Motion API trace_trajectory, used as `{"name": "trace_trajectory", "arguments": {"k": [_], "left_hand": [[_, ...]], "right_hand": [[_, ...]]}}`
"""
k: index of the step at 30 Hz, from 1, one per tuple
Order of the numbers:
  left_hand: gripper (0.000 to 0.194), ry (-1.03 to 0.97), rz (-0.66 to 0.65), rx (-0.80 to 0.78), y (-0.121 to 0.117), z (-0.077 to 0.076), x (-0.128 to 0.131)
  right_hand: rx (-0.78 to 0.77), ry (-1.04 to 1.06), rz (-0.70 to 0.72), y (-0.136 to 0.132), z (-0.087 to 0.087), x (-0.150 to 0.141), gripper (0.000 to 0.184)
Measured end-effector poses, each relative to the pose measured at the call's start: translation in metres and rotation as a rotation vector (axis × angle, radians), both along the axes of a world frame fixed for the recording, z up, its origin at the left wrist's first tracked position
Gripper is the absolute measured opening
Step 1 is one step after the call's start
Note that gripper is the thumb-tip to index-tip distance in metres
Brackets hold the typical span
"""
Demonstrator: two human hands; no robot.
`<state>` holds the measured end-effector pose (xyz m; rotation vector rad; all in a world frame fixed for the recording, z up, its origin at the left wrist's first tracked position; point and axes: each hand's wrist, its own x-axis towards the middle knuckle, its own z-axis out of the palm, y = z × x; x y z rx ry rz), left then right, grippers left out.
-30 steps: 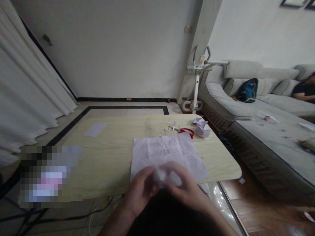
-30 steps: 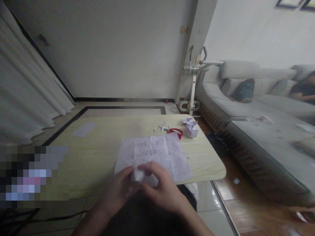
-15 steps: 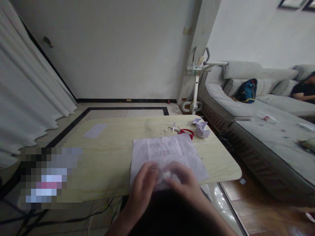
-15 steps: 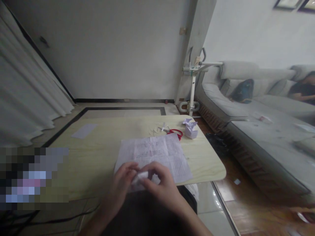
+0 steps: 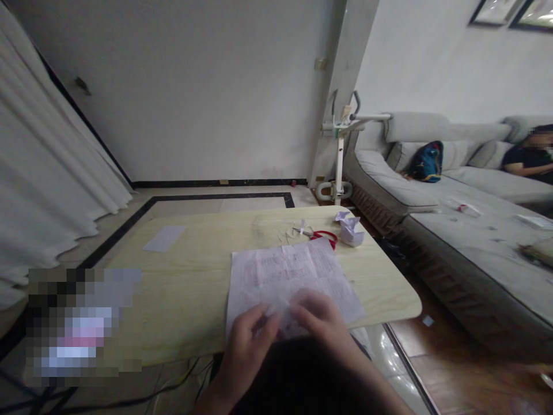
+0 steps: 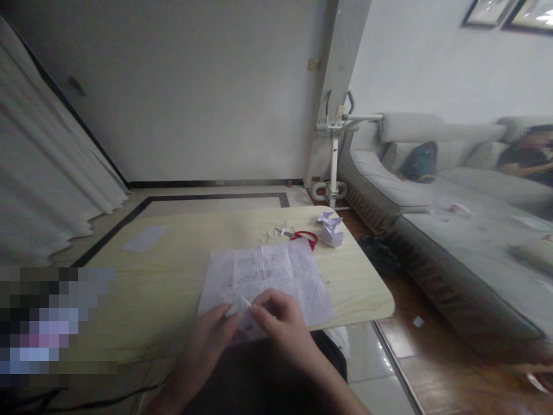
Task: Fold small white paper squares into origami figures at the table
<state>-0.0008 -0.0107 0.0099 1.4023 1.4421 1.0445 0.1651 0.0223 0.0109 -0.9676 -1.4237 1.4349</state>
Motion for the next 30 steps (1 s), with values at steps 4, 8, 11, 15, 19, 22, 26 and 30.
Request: {"name": "trace_trajectory", "arguments": {"k": [4,8,11,15,19,22,26,30], "left_hand": [[0.028,-0.075,-0.008,-0.032,0.0012,0.0017,-0.0002],[0.024,-0.159,-0.033,-0.037,-0.0003,0.0006,-0.0001],[0.022,-0.151,-0.054,-0.008,-0.0020,-0.0019,0.0008],[0.019,-0.125,-0.083,-0.063,-0.0011,-0.0017,0.0032],[0.019,-0.142,-0.117,-0.112,-0.0004,0.0023,0.0056],[0.024,-0.190,-0.180,-0.125,-0.0028,0.0042,0.0066],[0.034,-0.238,-0.238,-0.145,-0.0065,0.0012,0.0067],[0.038,-0.238,-0.271,-0.190,-0.0088,-0.0044,0.0068]], "right_hand": [[0.048,-0.065,-0.048,0.0004,-0.0027,-0.0005,0.028],[0.110,-0.123,-0.063,-0.0003,-0.0035,-0.0007,0.027],[0.195,-0.217,-0.063,-0.0023,-0.0034,-0.0002,0.025],[0.247,-0.282,-0.092,-0.0048,-0.0057,0.0009,0.030],[0.243,-0.278,-0.110,-0.0055,-0.0068,0.0016,0.031],[0.240,-0.302,-0.057,-0.0055,-0.0045,0.0020,0.029],[0.197,-0.279,-0.012,-0.0051,-0.0017,0.0017,0.031],[0.099,-0.121,0.005,-0.0043,-0.0026,0.0002,0.037]]}}
